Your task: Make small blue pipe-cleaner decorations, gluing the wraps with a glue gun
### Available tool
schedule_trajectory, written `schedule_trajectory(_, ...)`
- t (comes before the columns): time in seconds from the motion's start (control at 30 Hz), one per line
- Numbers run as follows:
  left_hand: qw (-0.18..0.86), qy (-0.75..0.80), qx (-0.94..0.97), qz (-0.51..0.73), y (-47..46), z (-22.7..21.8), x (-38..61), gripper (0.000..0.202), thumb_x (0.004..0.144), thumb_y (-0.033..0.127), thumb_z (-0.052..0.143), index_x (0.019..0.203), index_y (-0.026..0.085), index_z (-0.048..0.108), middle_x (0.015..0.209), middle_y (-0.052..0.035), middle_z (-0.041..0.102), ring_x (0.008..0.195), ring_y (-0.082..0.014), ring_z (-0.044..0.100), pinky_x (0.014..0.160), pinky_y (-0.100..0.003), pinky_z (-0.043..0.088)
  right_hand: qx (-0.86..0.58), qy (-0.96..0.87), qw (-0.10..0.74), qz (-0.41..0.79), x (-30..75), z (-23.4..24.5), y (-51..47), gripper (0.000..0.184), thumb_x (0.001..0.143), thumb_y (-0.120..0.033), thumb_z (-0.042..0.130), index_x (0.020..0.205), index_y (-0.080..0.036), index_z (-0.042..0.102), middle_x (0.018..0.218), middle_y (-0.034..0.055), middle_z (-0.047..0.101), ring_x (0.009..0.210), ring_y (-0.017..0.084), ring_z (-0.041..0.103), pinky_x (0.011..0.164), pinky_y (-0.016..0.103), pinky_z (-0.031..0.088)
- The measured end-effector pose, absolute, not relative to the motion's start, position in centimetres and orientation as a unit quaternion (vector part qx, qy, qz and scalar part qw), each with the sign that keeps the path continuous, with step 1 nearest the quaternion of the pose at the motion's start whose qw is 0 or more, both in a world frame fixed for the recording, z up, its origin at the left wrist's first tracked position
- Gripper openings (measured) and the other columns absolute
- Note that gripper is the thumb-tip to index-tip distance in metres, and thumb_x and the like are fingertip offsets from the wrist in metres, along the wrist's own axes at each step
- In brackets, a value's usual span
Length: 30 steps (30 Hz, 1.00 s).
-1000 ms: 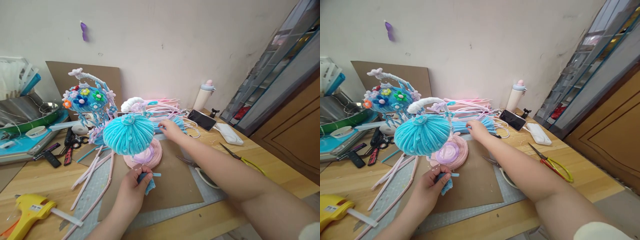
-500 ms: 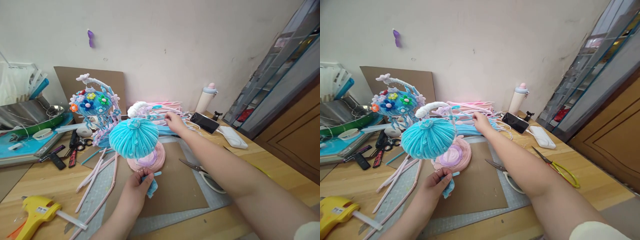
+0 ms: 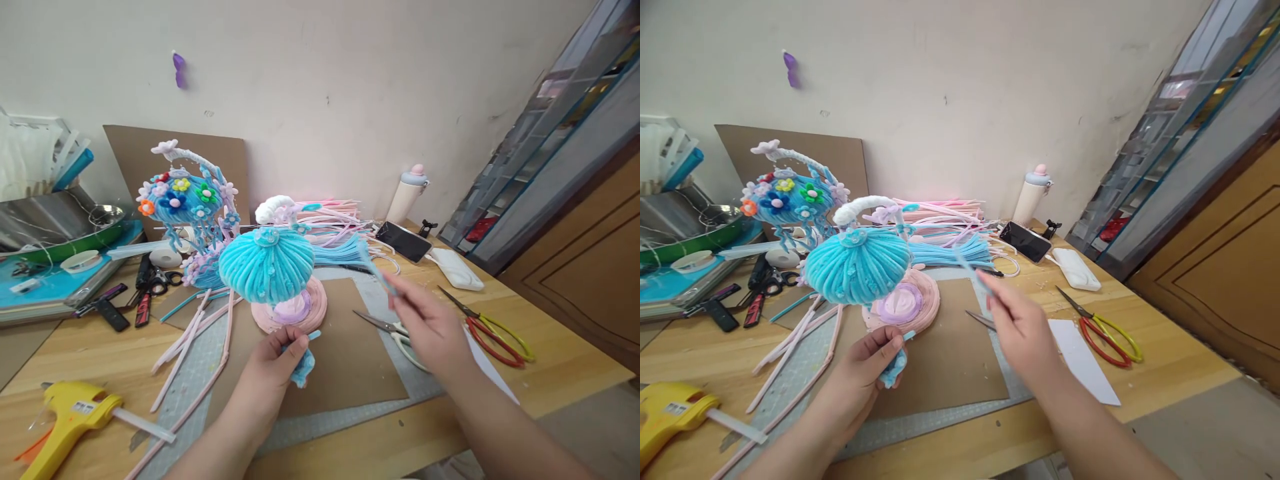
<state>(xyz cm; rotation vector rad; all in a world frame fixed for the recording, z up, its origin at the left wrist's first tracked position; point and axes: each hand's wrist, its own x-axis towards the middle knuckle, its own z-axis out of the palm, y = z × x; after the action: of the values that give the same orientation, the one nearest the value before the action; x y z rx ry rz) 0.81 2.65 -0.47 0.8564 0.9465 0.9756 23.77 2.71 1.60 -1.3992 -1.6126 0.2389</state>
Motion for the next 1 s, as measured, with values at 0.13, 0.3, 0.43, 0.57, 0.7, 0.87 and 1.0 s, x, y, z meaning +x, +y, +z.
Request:
schedule_trajectory(0.13,0.702,0.403,0.396,0.433,2.5,-0.5,0.8,0.028,0.075,0.037,0.068,0.074,0.015,0.051,0.054,0.0049,0.052,0.045,-0.0053,0.040,0.043,-0.016,0.031,-0.547,-0.706,0.396,0.212,21.4,-0.3,0.2,0.020,0.088,-0.028,0.050,0.095,-0.024,0.069,0.081,0.0042,0.068,0.073,0.020,0.062,0.065,0.030,0.047)
schedule_trajectory(0.3,0.706,0.381,0.428,0.417,2.4,-0.5,0.7,0.027,0.077,0.038,0.066,0.077,0.016,0.052,0.056,0.0052,0.050,0.048,-0.0062,0.041,0.044,-0.018,0.034,-0.467,-0.760,0.350,0.286,19.0,0.3,-0.1,0.036,0.090,-0.012,0.039,0.115,-0.026,0.062,0.096,0.0058,0.062,0.086,0.018,0.059,0.074,0.028,0.047)
schedule_trajectory(0.43,0.665,0.397,0.455,0.439,2.4,-0.7,0.5,0.028,0.076,0.040,0.067,0.076,0.016,0.053,0.058,0.0055,0.048,0.051,-0.0060,0.040,0.046,-0.017,0.035,-0.452,-0.757,0.341,0.327,17.8,1.2,-0.1,0.042,0.092,-0.023,0.045,0.133,-0.027,0.046,0.115,0.0065,0.062,0.103,0.020,0.057,0.087,0.031,0.044)
schedule_trajectory(0.57,0.659,0.394,0.464,0.440,2.2,-0.8,0.4,0.029,0.075,0.042,0.066,0.075,0.017,0.052,0.058,0.0051,0.048,0.051,-0.0069,0.040,0.045,-0.016,0.035,-0.468,-0.730,0.382,0.319,17.2,1.5,0.7,0.028,0.092,-0.024,0.044,0.112,-0.025,0.064,0.089,0.0035,0.068,0.080,0.018,0.061,0.072,0.028,0.046)
schedule_trajectory(0.7,0.660,0.388,0.455,0.455,2.0,-0.6,0.4,0.027,0.075,0.041,0.066,0.076,0.019,0.052,0.060,0.0046,0.049,0.051,-0.0074,0.041,0.046,-0.017,0.037,-0.446,-0.698,0.467,0.310,16.3,1.5,1.5,0.019,0.084,-0.015,0.052,0.092,-0.020,0.069,0.090,0.0066,0.065,0.083,0.018,0.059,0.072,0.028,0.046)
schedule_trajectory(0.87,0.631,0.399,0.461,0.479,2.0,-0.1,0.6,0.027,0.075,0.041,0.066,0.075,0.019,0.051,0.061,0.0049,0.047,0.052,-0.0079,0.039,0.045,-0.017,0.038,-0.425,-0.621,0.521,0.403,15.0,1.2,1.5,0.011,0.079,-0.018,0.056,0.084,-0.020,0.066,0.077,0.0033,0.060,0.067,0.014,0.055,0.060,0.025,0.045)
schedule_trajectory(1.0,0.597,0.414,0.481,0.490,1.9,0.0,0.7,0.024,0.077,0.038,0.064,0.072,0.019,0.050,0.063,0.0046,0.044,0.055,-0.0088,0.039,0.045,-0.017,0.038,-0.429,-0.545,0.520,0.499,14.5,1.0,1.3,0.010,0.074,-0.027,0.063,0.073,-0.019,0.058,0.062,-0.0025,0.053,0.053,0.010,0.047,0.051,0.022,0.041)
